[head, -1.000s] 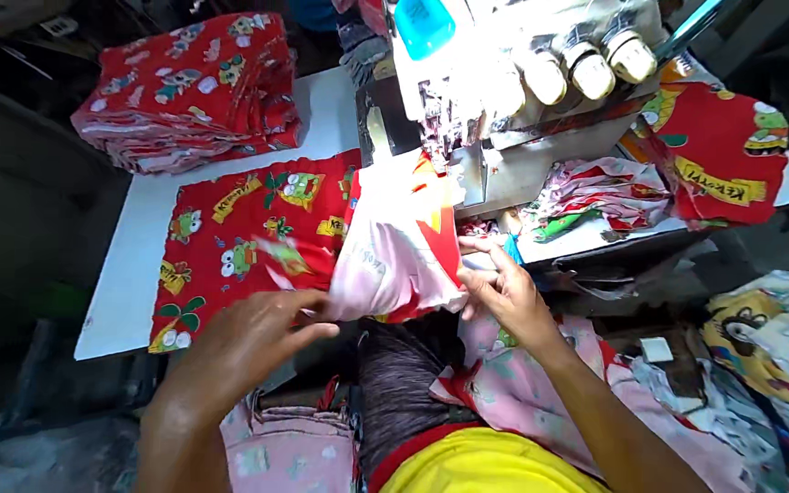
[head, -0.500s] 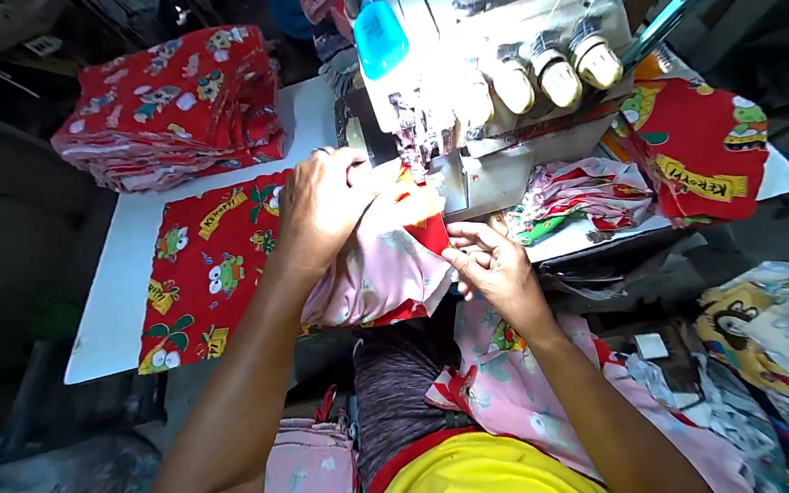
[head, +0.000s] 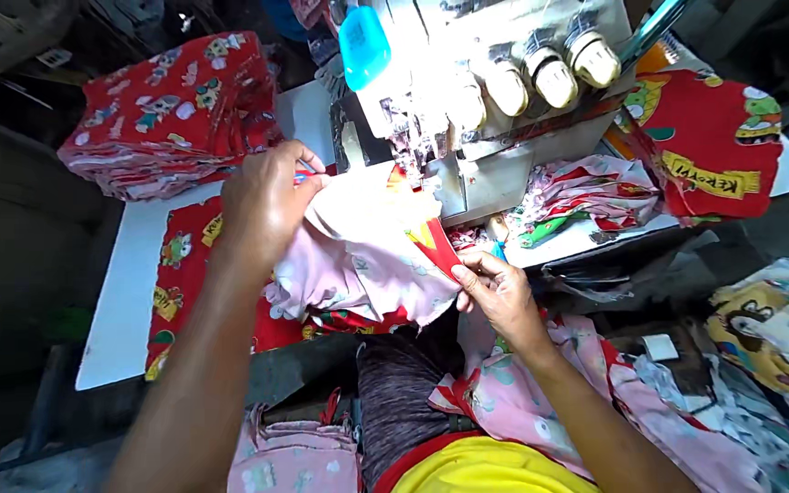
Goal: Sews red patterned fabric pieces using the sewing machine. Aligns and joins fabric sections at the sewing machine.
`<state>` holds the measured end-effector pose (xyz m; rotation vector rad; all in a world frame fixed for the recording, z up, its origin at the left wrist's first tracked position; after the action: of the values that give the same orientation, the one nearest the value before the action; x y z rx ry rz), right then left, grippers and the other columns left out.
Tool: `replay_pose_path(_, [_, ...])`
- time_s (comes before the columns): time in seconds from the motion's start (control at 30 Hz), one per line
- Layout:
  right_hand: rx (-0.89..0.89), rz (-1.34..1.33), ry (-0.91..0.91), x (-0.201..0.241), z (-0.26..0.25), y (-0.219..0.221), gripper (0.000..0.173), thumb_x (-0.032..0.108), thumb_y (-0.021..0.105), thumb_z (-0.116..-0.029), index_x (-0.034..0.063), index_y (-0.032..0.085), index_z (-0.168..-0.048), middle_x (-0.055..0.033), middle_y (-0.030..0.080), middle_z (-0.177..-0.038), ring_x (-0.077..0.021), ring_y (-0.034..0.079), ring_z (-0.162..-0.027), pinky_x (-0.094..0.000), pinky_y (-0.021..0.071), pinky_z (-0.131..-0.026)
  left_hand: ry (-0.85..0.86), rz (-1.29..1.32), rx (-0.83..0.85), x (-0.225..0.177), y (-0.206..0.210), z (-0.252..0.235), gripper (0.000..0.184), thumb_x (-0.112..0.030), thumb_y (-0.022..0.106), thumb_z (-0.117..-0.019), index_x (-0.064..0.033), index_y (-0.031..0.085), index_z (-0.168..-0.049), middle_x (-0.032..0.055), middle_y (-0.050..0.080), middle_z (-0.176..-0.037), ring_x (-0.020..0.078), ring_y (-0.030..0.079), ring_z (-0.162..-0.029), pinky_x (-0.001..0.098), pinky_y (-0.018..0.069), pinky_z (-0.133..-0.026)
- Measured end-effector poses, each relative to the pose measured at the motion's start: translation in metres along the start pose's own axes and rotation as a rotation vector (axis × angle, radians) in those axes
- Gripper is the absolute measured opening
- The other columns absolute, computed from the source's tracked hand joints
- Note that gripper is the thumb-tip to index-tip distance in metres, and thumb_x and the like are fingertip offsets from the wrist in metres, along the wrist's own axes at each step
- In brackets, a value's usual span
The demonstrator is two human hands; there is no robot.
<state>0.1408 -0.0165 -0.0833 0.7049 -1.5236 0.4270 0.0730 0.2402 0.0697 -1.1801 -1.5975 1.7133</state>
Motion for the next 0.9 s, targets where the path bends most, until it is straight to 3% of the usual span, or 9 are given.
replay_pose_path(0.07, [-0.008, 0.059, -0.037, -0.001, -0.001, 0.0, 0.013, 0.009, 0.063, -0.1002, 0.0016, 0.069, -0.109, -0.0018, 0.069, -0.072, -0.0065, 0.065, -0.056, -0.0209, 0.0576, -0.055, 0.172, -0.038, -0.214, -0.027, 0.013, 0.032, 0.025, -0.01, 0.055, -0.1029, 0.0025, 0.066, -0.122, 0.0279, 0.063, -0.121, 0.0461, 0.061, -0.112, 0.0625, 0.0457, -0.095])
replay_pose_path(0.17, [-0.009, 0.121, -0.069, -0.002, -0.002, -0.002, 0.014, 0.01, 0.062, -0.1009, 0.0017, 0.07, -0.109, -0.0018, 0.07, -0.074, -0.0073, 0.067, -0.059, -0.0216, 0.0592, -0.058, 0.413, 0.092, -0.383, -0.056, 0.059, 0.073, 0.034, -0.024, 0.053, -0.107, 0.0025, 0.069, -0.122, 0.0225, 0.069, -0.109, 0.0336, 0.067, -0.09, 0.0472, 0.0536, -0.082])
replay_pose_path(0.3, [-0.033, 0.203, -0.113, -0.001, -0.002, -0.012, 0.014, 0.01, 0.062, -0.1011, 0.0016, 0.07, -0.11, -0.0021, 0.071, -0.075, -0.0072, 0.067, -0.061, -0.0212, 0.0591, -0.059, 0.218, -0.014, -0.408, -0.056, 0.099, 0.096, 0.054, -0.043, 0.047, -0.1074, -0.0064, 0.058, -0.145, 0.0153, 0.059, -0.145, 0.0346, 0.051, -0.139, 0.0509, 0.0342, -0.118])
replay_pose_path(0.4, [-0.036, 0.202, -0.11, 0.005, -0.001, -0.013, 0.014, 0.006, 0.062, -0.1001, -0.0012, 0.069, -0.109, -0.0055, 0.071, -0.082, -0.0083, 0.068, -0.063, -0.023, 0.0604, -0.058, 0.189, 0.045, -0.366, -0.07, 0.086, 0.1, 0.05, -0.038, 0.05, -0.1073, -0.0056, 0.059, -0.144, 0.015, 0.063, -0.14, 0.0344, 0.053, -0.138, 0.0621, 0.0195, -0.124])
replay_pose_path(0.47, [-0.021, 0.185, -0.114, 0.007, -0.002, -0.012, 0.014, 0.004, 0.062, -0.0994, -0.0033, 0.069, -0.11, -0.0089, 0.071, -0.088, -0.0098, 0.067, -0.063, -0.0247, 0.0606, -0.058, 0.278, 0.091, -0.347, -0.074, 0.082, 0.093, 0.05, -0.036, 0.051, -0.107, -0.0021, 0.059, -0.142, 0.0213, 0.068, -0.124, 0.0396, 0.064, -0.119, 0.0673, 0.0301, -0.115])
replay_pose_path(0.53, [-0.009, 0.191, -0.113, 0.007, -0.003, -0.013, 0.014, 0.003, 0.062, -0.0993, -0.0036, 0.07, -0.11, -0.0105, 0.07, -0.087, -0.0107, 0.067, -0.062, -0.0254, 0.0601, -0.058, 0.345, 0.03, -0.275, -0.073, 0.086, 0.083, 0.058, -0.043, 0.045, -0.1073, -0.0054, 0.049, -0.152, 0.0218, 0.06, -0.141, 0.0422, 0.061, -0.124, 0.0643, 0.042, -0.103])
replay_pose_path(0.63, [0.042, 0.25, -0.106, 0.013, -0.002, -0.02, 0.013, 0.003, 0.062, -0.0995, -0.0025, 0.071, -0.108, -0.0105, 0.07, -0.092, -0.0098, 0.066, -0.064, -0.0234, 0.0589, -0.059, 0.37, 0.007, -0.228, -0.071, 0.088, 0.079, 0.065, -0.054, 0.044, -0.1042, -0.0159, 0.045, -0.156, 0.0144, 0.041, -0.161, 0.0402, 0.045, -0.143, 0.0653, 0.0345, -0.11])
replay_pose_path(0.73, [0.047, 0.415, -0.207, 0.021, -0.007, -0.043, 0.014, 0.003, 0.064, -0.0981, 0.0011, 0.074, -0.107, -0.0088, 0.07, -0.099, -0.0097, 0.067, -0.072, -0.0246, 0.0599, -0.066, 0.39, 0.153, -0.232, -0.067, 0.086, 0.089, 0.063, -0.059, 0.046, -0.1024, -0.0175, 0.056, -0.149, 0.0227, 0.044, -0.156, 0.0433, 0.051, -0.133, 0.0657, 0.0352, -0.106])
replay_pose_path(0.9, [-0.135, 0.845, -0.423, 0.059, -0.025, -0.102, 0.017, 0.005, 0.063, -0.0993, 0.0017, 0.073, -0.113, -0.0132, 0.07, -0.109, -0.0179, 0.069, -0.091, -0.0324, 0.0583, -0.081, 0.441, 0.384, -0.237, -0.062, 0.073, 0.119, 0.048, -0.045, 0.055, -0.1042, -0.0095, 0.066, -0.135, 0.0213, 0.046, -0.154, 0.0291, 0.052, -0.135, 0.0424, 0.0431, -0.109])
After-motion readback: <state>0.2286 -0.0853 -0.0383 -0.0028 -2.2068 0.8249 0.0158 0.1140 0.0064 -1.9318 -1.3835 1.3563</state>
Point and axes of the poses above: each hand's wrist, its own z-axis away from the middle knuckle, its own y-axis out of the palm, x = y × z, the point moved 2 cm from there along -z, towards the middle knuckle
